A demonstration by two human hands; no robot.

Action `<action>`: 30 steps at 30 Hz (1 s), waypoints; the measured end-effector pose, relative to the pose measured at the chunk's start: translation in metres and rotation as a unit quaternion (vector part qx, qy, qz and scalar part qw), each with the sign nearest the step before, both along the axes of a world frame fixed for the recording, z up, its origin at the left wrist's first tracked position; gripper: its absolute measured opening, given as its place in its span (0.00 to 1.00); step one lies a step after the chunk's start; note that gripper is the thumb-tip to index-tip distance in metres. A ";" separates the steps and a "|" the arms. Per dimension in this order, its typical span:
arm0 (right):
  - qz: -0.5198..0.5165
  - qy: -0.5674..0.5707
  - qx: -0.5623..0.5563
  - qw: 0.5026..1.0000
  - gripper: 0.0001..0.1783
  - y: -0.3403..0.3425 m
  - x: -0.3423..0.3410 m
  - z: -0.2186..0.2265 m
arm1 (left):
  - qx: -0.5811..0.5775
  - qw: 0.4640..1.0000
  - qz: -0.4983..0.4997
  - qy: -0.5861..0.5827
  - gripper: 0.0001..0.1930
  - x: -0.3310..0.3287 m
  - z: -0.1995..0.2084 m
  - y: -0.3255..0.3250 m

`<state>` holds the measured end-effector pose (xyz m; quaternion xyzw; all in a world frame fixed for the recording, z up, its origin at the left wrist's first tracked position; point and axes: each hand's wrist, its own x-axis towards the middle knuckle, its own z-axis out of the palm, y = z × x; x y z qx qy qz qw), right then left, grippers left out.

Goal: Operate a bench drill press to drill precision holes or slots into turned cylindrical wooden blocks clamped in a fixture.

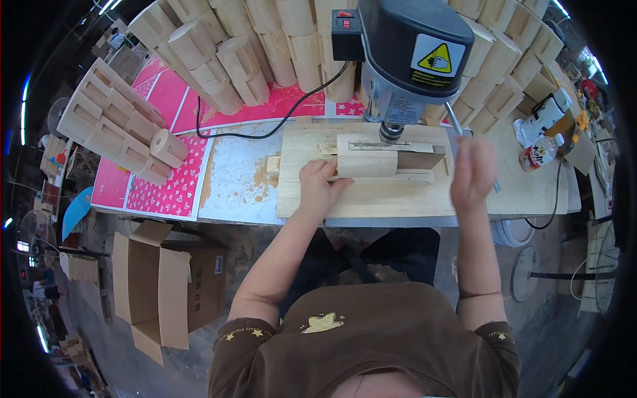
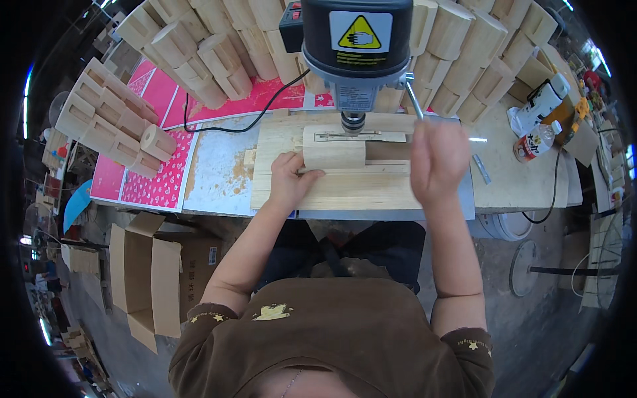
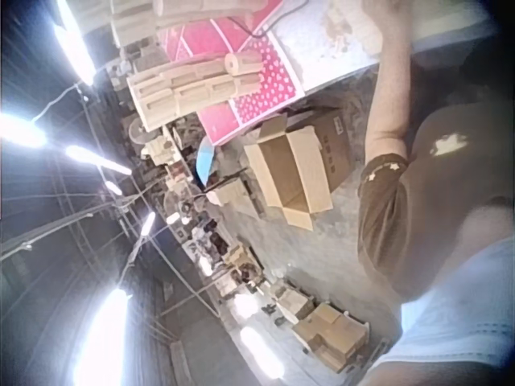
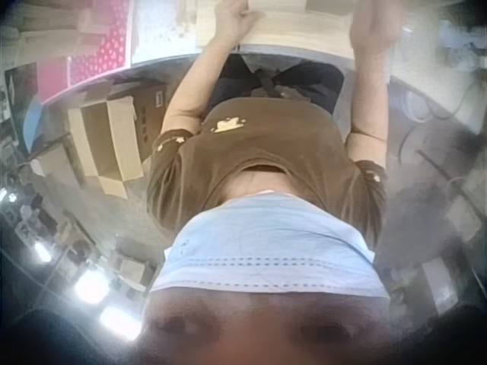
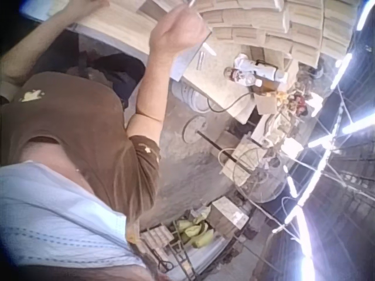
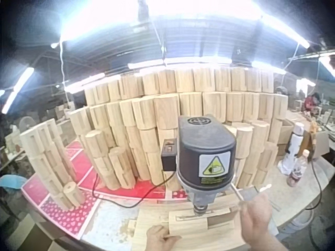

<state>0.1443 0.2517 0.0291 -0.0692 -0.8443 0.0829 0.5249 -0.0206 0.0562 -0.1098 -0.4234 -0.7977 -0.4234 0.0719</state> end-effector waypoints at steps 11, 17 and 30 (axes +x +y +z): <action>-0.056 -0.053 -0.127 0.989 0.19 0.055 -0.091 0.113 | 0.009 0.999 0.000 0.040 0.25 0.015 -0.002 0.031; 0.010 -0.098 -0.123 0.987 0.12 0.003 -0.013 0.075 | 0.003 1.000 -0.011 0.027 0.26 0.013 0.000 0.030; 0.095 0.100 -0.022 0.990 0.06 0.005 -0.022 -0.062 | -0.013 1.000 -0.007 0.020 0.26 0.017 0.000 0.034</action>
